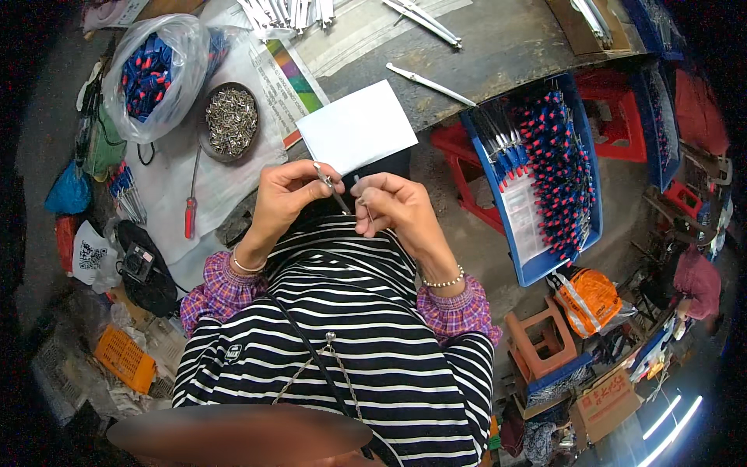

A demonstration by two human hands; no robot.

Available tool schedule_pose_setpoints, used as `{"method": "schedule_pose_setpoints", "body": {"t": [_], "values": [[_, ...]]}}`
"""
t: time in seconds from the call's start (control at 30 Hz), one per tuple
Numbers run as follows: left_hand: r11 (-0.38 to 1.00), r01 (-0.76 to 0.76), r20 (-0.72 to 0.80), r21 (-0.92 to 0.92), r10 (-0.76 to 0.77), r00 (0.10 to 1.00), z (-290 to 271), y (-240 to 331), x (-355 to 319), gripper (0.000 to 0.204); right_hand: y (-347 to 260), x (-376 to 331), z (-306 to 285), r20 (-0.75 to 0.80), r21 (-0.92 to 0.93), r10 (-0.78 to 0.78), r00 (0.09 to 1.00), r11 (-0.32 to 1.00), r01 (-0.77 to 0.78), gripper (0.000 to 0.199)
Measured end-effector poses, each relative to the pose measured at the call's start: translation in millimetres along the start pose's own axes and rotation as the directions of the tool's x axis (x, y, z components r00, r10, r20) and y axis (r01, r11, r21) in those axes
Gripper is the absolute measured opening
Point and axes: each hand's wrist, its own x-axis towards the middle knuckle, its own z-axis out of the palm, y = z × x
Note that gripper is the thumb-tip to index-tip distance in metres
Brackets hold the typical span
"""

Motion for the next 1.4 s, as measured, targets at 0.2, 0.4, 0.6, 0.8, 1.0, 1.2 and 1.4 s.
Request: {"method": "schedule_pose_setpoints", "body": {"t": [0.2, 0.4, 0.6, 0.8, 1.0, 1.2, 1.4], "values": [[0.999, -0.045, 0.06, 0.017, 0.044, 0.997, -1.8, -2.2, -0.3, 0.012, 0.6, -10.0, 17.1, -0.089, -0.354, -0.198, 0.976, 0.922, 0.155, 0.015], [0.999, -0.015, 0.059, 0.048, 0.012, 0.998, -4.7, 0.5, -1.9, 0.014, -1.9, -11.1, 25.4, -0.088, -0.501, -0.296, 0.951, 0.838, 0.215, 0.012], [0.995, -0.077, 0.068, 0.06, 0.073, 0.995, -4.6, -2.5, -0.4, 0.017, 1.6, -11.9, 26.6, -0.065, -0.515, -0.388, 0.92, 0.802, 0.302, 0.011], [0.976, -0.19, 0.088, 0.102, 0.181, 0.979, -2.8, -2.0, 0.8, 0.016, 4.7, -14.4, 29.1, -0.043, -0.547, -0.457, 0.888, 0.755, 0.362, 0.011], [0.892, -0.365, 0.127, 0.266, 0.342, 0.931, -1.2, 2.4, 2.2, 0.018, 7.3, -17.1, 32.2, 0.026, -0.693, -0.6, 0.799, 0.565, 0.447, 0.011], [0.922, -0.309, 0.123, 0.234, 0.288, 0.95, -0.4, 4.3, -1.5, 0.018, 7.0, -19.0, 30.1, 0.173, -0.79, -0.686, 0.707, 0.332, 0.515, 0.016], [0.98, -0.192, 0.088, 0.052, 0.187, 0.978, 0.1, -0.1, -2.7, 0.018, 5.9, -21.3, 33.9, 0.112, -0.725, -0.652, 0.75, 0.462, 0.511, 0.016]]}}
